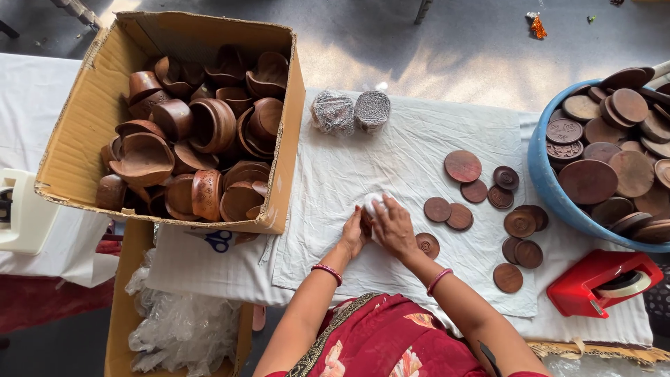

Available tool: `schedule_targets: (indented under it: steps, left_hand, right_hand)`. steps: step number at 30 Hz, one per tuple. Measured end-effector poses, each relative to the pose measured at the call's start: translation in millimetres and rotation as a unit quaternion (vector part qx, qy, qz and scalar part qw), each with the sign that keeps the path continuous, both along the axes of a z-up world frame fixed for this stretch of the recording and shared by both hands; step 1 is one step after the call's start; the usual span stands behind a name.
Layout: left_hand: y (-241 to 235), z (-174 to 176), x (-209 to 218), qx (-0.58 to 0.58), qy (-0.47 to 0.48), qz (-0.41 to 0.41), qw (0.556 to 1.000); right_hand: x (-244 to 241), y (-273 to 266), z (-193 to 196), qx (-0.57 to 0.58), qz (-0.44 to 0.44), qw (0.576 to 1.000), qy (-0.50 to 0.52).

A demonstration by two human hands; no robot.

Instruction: The person sits at a table and wipes small, round wooden items with a white cloth. They pick up each item, rub it with the cloth, and place it back on the table. A cardboard box and a blue bowl filled with similar wooden items are visible nearby.

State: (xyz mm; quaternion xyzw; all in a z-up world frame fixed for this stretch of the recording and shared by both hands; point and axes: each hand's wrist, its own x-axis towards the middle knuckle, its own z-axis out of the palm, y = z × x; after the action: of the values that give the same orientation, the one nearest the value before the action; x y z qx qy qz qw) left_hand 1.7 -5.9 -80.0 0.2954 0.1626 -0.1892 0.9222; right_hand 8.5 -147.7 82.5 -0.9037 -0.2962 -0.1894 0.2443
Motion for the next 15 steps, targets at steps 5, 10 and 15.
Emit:
schedule_targets:
  steps: [5,10,15]
  left_hand:
    - [3.3,43.9,-0.5,0.09,0.067,-0.041,0.993]
    - [4.3,74.6,0.2,0.087,0.087,-0.046,0.991]
    - [2.3,38.6,-1.0,0.051,0.048,-0.029,0.997]
  right_hand:
    - [16.9,29.9,18.5,-0.068,0.028,0.997,-0.011]
    - [39.4,20.3,-3.3,-0.016,-0.071,0.955,0.287]
    - [-3.8,1.2,-9.5,0.041,-0.036,0.998,0.04]
